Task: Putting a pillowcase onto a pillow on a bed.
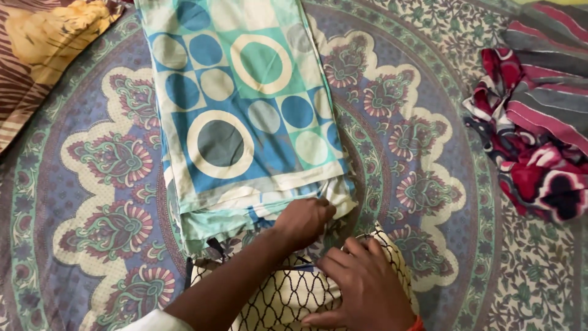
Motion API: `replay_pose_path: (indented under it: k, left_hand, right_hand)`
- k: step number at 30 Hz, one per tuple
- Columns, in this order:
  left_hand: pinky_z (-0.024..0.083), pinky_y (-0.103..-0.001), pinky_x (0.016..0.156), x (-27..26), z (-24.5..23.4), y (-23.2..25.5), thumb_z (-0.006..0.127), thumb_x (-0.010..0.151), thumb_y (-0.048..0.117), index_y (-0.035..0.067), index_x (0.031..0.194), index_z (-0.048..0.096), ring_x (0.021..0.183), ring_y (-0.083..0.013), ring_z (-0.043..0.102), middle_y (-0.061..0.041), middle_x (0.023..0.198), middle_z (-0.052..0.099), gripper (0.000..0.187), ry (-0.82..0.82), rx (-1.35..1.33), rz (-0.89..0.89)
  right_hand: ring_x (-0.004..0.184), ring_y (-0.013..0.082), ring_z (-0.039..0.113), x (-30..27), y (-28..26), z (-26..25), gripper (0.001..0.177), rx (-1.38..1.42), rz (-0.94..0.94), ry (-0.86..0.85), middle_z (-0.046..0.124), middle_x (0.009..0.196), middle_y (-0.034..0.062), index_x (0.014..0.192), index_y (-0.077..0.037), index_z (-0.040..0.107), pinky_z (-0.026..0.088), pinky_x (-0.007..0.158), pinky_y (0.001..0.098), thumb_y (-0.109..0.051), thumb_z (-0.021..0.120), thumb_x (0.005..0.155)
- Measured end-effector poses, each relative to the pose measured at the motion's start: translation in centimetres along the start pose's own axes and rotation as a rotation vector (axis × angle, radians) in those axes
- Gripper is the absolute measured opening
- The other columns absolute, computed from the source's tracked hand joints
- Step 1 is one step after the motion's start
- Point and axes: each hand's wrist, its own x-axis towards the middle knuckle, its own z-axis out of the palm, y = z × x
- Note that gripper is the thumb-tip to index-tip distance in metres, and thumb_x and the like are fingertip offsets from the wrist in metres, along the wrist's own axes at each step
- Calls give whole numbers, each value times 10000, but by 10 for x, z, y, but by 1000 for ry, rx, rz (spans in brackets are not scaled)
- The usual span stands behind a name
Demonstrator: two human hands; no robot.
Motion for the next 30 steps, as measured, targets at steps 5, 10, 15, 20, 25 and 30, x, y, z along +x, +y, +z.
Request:
replay_pose_path:
  k: [5,10,15,20,25,30]
  left_hand:
    - [594,-444,790,-11,-17,28,631,978,227,83,1072,683,921,-319,733,-143,1061,715,179,-182,20,55]
    - [593,-440,794,-12,11,21,646,845,144,101,1018,733,964,-324,737,-128,1049,742,198,-144,-19,237]
    - [560,-455,837,14,74,-17,589,946,221,133,1036,762,968,-348,726,-134,1040,751,214,-189,-237,-31]
    - [583,-477,764,14,75,-17,501,953,153,100,1031,693,896,-361,731,-146,1019,739,214,-106,-107,115]
    - [593,-480,743,16,81,-21,515,960,151,101,1003,688,855,-351,736,-144,978,747,186,-97,-90,132]
    - [619,-462,690,16,78,-18,509,982,153,115,1068,672,803,-309,763,-120,984,739,188,-171,-122,56]
  right_hand:
    - [1107,362,558,-2,-2,1,854,-20,-22,21,679,1073,123,1083,-44,720,315,981,612,-771,806,643]
    - [1123,379,568,-7,0,-2,808,2,-107,129,703,1092,121,1104,-43,730,342,961,593,-710,808,655]
    - [1111,263,687,3,37,-14,604,280,-17,202,750,1140,89,1106,-63,748,495,975,428,-613,721,857]
    - [1030,421,654,42,135,13,595,378,965,136,708,1104,318,1078,109,688,543,886,497,-484,651,1074]
    - [1014,256,650,62,197,65,502,919,1258,-81,695,1202,116,1244,-66,675,509,921,421,-498,709,990]
    - [1033,256,644,66,204,77,517,953,1236,-84,695,1227,122,1266,-58,670,502,926,416,-498,653,996]
